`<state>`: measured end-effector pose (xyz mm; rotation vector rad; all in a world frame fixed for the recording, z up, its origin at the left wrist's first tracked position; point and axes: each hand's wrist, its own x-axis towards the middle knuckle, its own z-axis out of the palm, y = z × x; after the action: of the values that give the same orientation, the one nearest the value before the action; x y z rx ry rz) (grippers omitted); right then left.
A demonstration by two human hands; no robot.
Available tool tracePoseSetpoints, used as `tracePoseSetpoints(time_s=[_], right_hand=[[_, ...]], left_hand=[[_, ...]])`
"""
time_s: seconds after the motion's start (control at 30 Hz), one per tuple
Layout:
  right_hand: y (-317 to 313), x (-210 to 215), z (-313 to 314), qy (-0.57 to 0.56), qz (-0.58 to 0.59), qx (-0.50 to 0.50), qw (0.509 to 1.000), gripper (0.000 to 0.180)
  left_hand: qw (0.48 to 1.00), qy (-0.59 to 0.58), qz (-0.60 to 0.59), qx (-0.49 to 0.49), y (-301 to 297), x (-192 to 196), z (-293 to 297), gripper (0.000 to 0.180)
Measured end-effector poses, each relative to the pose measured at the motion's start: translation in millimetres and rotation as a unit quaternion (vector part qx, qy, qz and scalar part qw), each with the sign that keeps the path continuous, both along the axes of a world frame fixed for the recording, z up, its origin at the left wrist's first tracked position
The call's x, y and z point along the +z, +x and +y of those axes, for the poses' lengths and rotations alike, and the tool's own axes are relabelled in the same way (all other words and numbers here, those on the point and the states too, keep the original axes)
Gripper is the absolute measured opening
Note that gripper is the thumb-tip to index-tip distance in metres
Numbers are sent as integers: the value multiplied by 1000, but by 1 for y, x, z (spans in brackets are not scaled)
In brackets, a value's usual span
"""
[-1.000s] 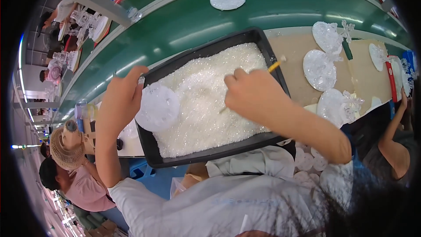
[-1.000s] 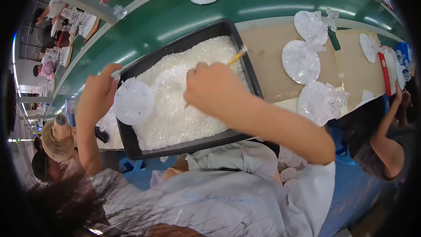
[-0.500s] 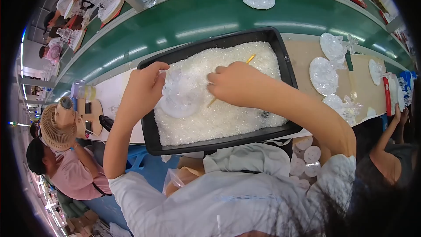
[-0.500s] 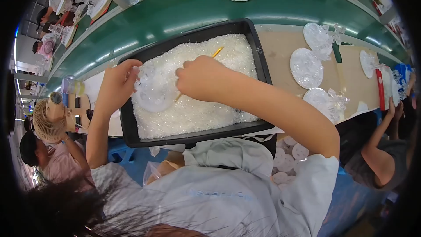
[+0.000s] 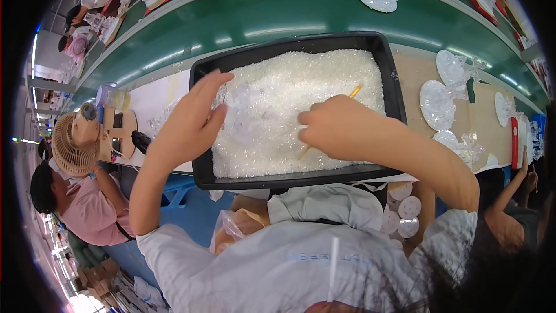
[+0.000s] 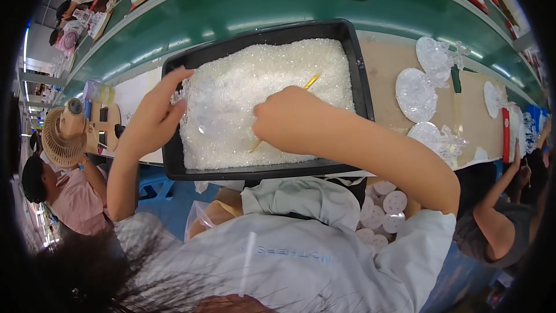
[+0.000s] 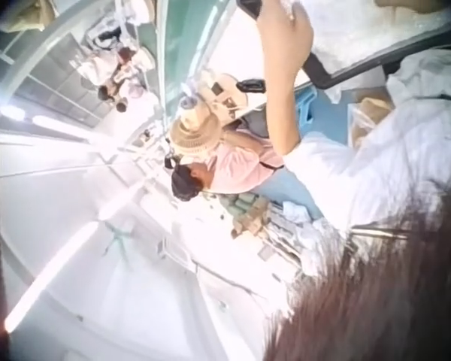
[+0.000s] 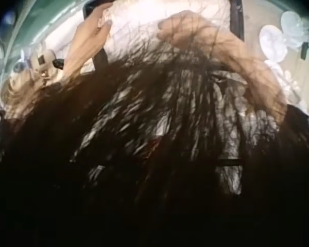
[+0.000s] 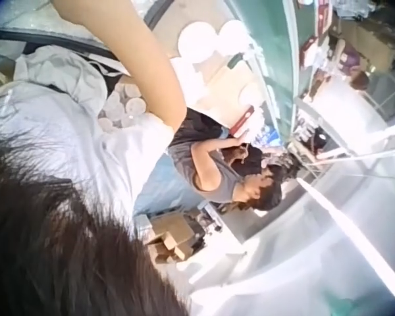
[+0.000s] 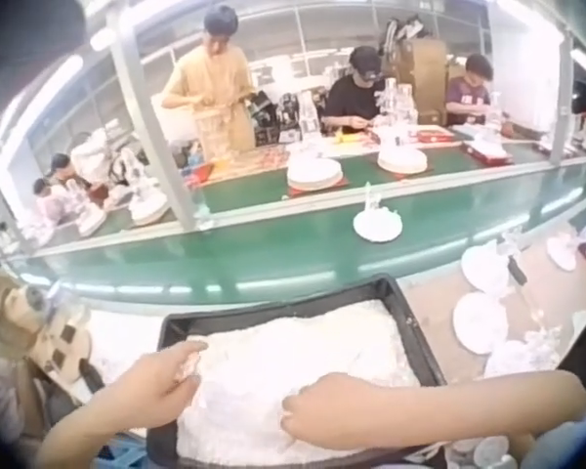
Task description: Applying adhesive to a decorative light fixture part using a brush and then coating it with clear crystals.
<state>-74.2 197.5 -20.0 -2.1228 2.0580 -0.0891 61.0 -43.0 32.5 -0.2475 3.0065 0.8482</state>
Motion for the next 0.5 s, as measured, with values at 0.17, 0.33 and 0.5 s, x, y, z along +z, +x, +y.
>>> tracePoseSetpoints(time_s=[0.17, 0.33, 0.5], right_hand=[[6, 13, 10, 229, 11, -57, 972, 8], [9, -16, -9, -49, -48, 11, 998, 9], [6, 20, 5, 113, -26, 5, 993, 8]], left_hand=[[921, -263, 11, -286, -4, 22, -24, 49], [886, -323, 74, -325, -13, 12, -27, 23], [862, -320, 89, -383, -16, 8, -29, 24]])
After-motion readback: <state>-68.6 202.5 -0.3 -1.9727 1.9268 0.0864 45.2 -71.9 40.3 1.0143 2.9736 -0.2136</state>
